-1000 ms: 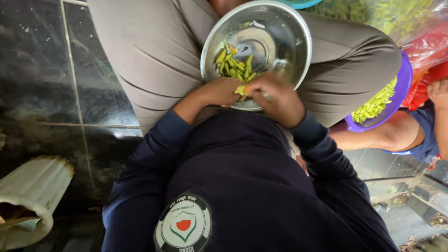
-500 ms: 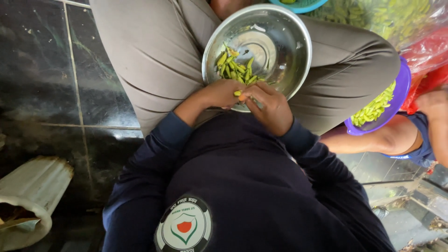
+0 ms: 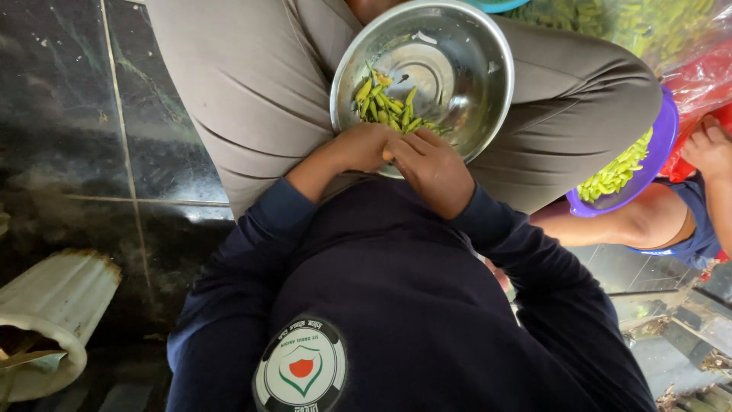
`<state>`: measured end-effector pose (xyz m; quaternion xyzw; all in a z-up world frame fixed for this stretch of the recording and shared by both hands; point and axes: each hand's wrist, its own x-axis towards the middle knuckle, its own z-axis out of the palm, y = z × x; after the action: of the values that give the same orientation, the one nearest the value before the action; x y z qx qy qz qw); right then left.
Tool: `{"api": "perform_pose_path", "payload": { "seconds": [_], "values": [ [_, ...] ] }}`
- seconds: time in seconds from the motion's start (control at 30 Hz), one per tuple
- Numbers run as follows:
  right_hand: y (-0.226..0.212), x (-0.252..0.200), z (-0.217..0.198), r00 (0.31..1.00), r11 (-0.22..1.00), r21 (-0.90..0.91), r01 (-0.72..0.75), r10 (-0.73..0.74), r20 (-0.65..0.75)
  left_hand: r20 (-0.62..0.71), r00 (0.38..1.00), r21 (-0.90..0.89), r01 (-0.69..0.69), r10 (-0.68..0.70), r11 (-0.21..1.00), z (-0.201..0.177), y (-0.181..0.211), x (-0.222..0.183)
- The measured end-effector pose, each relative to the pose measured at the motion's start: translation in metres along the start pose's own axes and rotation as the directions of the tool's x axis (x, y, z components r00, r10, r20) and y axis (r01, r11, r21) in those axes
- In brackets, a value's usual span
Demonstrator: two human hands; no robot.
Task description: A person sitting on the floor sorts green chilies by picking them from a pile and placing them into a metal bowl.
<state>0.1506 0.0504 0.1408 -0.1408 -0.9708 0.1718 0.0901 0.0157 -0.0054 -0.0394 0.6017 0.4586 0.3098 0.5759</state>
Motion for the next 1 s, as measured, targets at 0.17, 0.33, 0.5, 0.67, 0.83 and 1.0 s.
{"api": "perform_pose_path", "payload": {
  "seconds": [0.17,0.33,0.5,0.67,0.83,1.0],
  "values": [
    [0.001,-0.003,0.011,0.999,1.000,-0.023,0.003,-0.001,0.050,0.000,1.000,0.104,-0.001,0.001,0.995,0.011,-0.025,0.001],
    [0.018,-0.016,0.019,0.978,0.966,0.194,-0.172,0.145,0.147,0.068,0.993,0.088,0.086,-0.092,0.992,0.007,-0.019,0.003],
    [0.027,-0.026,0.021,0.966,0.898,0.359,-0.253,0.255,0.041,0.148,0.972,-0.086,0.196,-0.182,0.977,-0.007,0.005,-0.006],
    [0.032,-0.026,0.015,0.991,0.959,0.249,-0.134,0.129,0.036,0.254,0.945,-0.001,0.215,-0.207,0.977,-0.010,0.009,-0.001],
    [0.034,-0.015,0.001,0.984,0.918,0.376,-0.125,0.066,0.167,0.305,0.929,0.038,0.205,-0.207,0.978,-0.011,0.012,-0.005],
    [0.056,-0.019,0.000,0.963,0.777,0.592,-0.212,0.061,0.264,0.338,0.925,-0.036,0.195,-0.171,0.980,-0.017,0.019,-0.008]
  ]
}}
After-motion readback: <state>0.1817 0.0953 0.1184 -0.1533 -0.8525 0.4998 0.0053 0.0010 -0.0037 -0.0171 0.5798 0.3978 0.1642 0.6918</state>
